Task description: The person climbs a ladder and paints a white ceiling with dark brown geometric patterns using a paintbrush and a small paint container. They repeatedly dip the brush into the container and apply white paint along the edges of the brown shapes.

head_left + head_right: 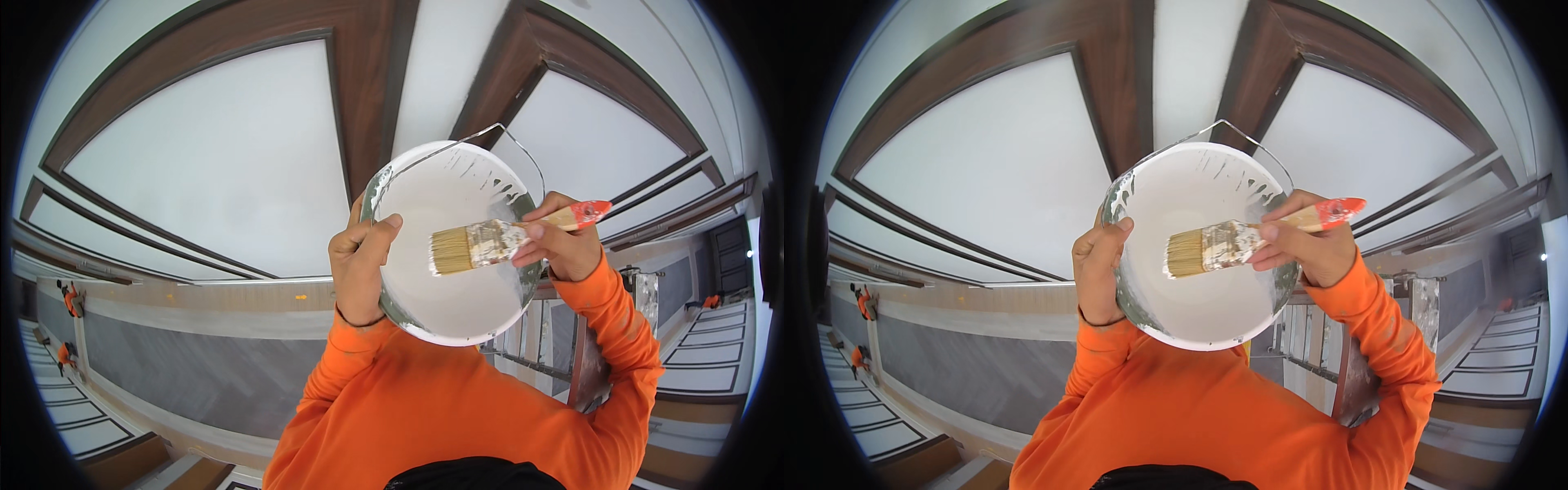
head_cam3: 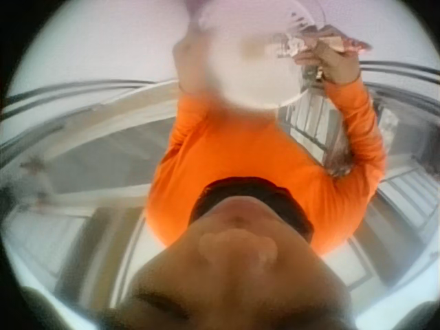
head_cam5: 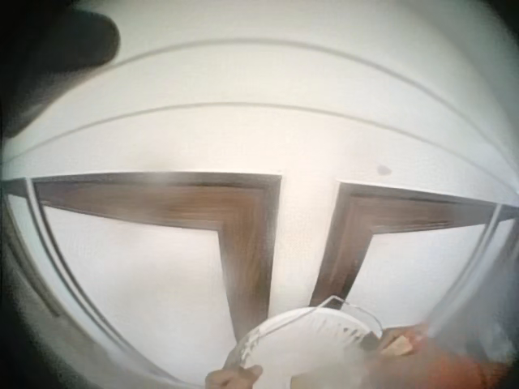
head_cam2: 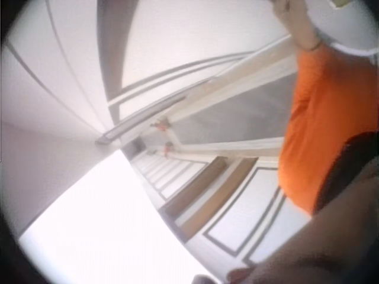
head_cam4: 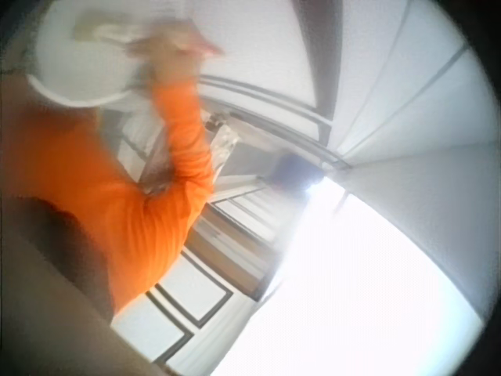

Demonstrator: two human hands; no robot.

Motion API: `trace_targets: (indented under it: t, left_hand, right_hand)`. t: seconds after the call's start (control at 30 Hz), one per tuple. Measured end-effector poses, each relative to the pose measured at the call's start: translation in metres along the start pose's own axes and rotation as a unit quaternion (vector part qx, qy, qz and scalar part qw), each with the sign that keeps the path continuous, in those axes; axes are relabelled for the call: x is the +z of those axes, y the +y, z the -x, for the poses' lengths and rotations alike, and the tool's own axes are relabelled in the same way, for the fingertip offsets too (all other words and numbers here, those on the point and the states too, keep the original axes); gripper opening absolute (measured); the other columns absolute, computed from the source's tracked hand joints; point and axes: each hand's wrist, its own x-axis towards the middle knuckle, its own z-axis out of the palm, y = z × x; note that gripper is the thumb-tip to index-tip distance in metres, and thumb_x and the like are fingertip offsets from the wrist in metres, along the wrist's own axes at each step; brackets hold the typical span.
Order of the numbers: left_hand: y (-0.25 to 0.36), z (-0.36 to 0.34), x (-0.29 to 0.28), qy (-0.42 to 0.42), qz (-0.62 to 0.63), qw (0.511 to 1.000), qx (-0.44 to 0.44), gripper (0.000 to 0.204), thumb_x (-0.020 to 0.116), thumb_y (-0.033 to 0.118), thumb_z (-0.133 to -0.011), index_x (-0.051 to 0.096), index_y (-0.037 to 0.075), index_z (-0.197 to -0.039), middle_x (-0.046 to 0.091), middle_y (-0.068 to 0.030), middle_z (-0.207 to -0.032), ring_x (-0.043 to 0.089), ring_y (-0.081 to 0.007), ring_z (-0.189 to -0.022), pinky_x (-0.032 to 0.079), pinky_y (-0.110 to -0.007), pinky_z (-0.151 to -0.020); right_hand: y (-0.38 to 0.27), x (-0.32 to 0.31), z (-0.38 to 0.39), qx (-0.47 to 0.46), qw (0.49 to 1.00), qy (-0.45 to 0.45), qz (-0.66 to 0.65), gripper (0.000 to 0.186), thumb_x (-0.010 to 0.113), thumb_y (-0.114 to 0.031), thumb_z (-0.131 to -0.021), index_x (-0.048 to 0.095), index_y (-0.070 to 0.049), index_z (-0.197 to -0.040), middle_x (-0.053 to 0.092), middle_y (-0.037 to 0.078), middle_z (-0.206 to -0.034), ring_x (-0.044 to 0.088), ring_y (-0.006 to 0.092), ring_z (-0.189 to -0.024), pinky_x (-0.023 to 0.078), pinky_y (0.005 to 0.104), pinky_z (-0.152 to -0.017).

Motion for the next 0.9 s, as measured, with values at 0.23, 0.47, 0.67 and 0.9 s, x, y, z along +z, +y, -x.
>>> trace_targets:
  t: [0.23, 0.47, 0.67, 0.9]
  left_hand:
    - [-0.006, -0.002, -0.005, -0.005, 0.004, 1.000, 0.018, 0.043, 0.065, 0.005, -0.084, 0.034, 0.000, -0.054, 0.059, -0.0081, -0.119, 0.044, -0.0105, -0.078, 0.033, -0.027, -0.072]
    - [-0.012, -0.012, -0.012, -0.009, 0.030, 0.998, -0.047, 0.045, 0.067, 0.008, -0.085, 0.034, 0.004, -0.054, 0.052, -0.0036, -0.090, 0.039, -0.0099, -0.073, 0.031, -0.028, -0.069]
    - [-0.005, -0.016, -0.005, -0.040, 0.090, 0.991, -0.087, 0.043, 0.067, 0.010, -0.086, 0.036, 0.007, -0.056, 0.038, 0.0010, -0.077, 0.036, -0.0091, -0.068, 0.030, -0.026, -0.069]
    - [-0.001, -0.016, 0.002, -0.046, 0.102, 0.988, -0.106, 0.041, 0.066, 0.010, -0.088, 0.040, 0.009, -0.056, 0.037, 0.0049, -0.072, 0.033, -0.0067, -0.064, 0.030, -0.025, -0.063]
  right_hand:
    - [0.007, -0.006, 0.017, -0.021, 0.992, 0.061, -0.111, 0.024, 0.068, -0.019, -0.092, 0.054, -0.002, -0.083, 0.067, 0.014, -0.065, 0.066, 0.0212, -0.048, 0.062, 0.0320, -0.051]
    - [0.022, -0.009, 0.027, -0.037, 0.974, 0.094, -0.201, 0.033, 0.059, -0.035, -0.099, 0.051, -0.006, -0.087, 0.067, 0.014, -0.066, 0.065, 0.0207, -0.046, 0.062, 0.0342, -0.050]
    - [0.023, -0.029, 0.028, -0.153, 0.936, -0.086, -0.304, 0.025, 0.053, -0.026, -0.101, 0.049, -0.002, -0.095, 0.068, 0.023, -0.084, 0.071, 0.0297, -0.064, 0.065, 0.0369, -0.059]
    - [0.006, -0.043, 0.020, -0.210, 0.909, -0.196, -0.301, 0.021, 0.056, -0.011, -0.097, 0.051, 0.003, -0.111, 0.061, 0.028, -0.109, 0.071, 0.0395, -0.092, 0.068, 0.0428, -0.070]
